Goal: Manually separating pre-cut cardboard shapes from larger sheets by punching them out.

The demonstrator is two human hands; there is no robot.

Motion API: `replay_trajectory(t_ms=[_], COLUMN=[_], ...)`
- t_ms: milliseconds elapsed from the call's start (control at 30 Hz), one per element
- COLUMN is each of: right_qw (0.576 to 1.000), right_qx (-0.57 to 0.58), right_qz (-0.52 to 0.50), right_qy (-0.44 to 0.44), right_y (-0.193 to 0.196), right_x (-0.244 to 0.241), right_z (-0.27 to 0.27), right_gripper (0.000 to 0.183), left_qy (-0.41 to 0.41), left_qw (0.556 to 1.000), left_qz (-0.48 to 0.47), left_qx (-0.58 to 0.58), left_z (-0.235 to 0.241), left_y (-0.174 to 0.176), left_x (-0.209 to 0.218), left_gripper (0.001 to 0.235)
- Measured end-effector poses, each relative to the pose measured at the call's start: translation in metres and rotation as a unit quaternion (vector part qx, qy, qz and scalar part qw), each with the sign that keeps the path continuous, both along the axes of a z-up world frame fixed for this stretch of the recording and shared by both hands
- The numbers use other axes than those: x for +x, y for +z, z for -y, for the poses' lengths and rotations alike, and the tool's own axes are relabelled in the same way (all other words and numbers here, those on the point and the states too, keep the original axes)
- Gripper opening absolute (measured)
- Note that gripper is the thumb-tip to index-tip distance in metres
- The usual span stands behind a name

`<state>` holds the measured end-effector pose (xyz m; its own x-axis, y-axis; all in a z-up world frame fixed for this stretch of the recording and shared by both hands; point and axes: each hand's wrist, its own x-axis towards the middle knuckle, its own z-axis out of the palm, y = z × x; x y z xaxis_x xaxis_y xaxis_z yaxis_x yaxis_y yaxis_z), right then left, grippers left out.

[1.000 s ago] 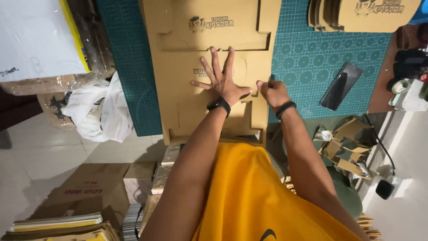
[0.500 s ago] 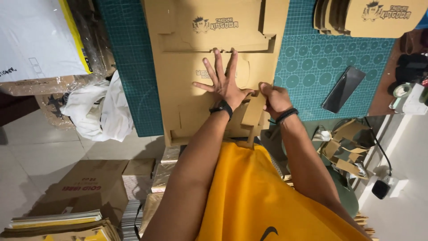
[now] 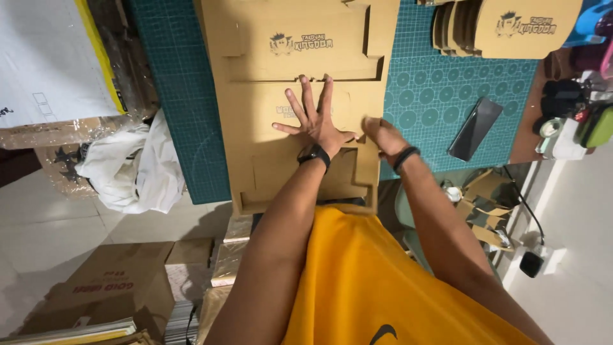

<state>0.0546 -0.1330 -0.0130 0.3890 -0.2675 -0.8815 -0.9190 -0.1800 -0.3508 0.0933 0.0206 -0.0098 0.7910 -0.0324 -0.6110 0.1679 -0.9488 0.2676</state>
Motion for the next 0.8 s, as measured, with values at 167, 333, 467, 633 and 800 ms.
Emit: replay_trajectory(t_ms=[167,333,467,633,800], right_qw=[0.981,0.984,0.974,0.954,0.971], right_qx=[-0.168,-0.144,-0.181,-0.258,-0.168], right_qz=[0.029,-0.006,-0.01,-0.025,-0.021], right_qy=[0.088,0.106,0.136,0.153,0.171], right_y=[-0.02,-0.035,-0.036,-0.038,0.005], right_x=[-0.011,-0.009,-0.005,-0.023,0.002], right_z=[-0.011,-0.001,-0.003,-0.015,0.0], right_gripper=[0.074,0.069,0.069,0.061,0.071], left_qy=[-0.003,0.002,0.022,0.015,0.007], left_qw=[1.0,1.0,0.998,0.999,0.998], left_qz=[0.009,0.0,0.032,0.048,0.067], left_qx=[-0.021,-0.024,-0.039,-0.003,-0.004], left_z=[-0.004,-0.003,0.0,-0.001,0.002], left_y=[-0.005,-0.004,-0.028,-0.009,-0.024], left_x=[0.0,-0.003,-0.004,-0.002,-0.007], left_gripper=[0.139,0.135,0.136,0.138,0.141])
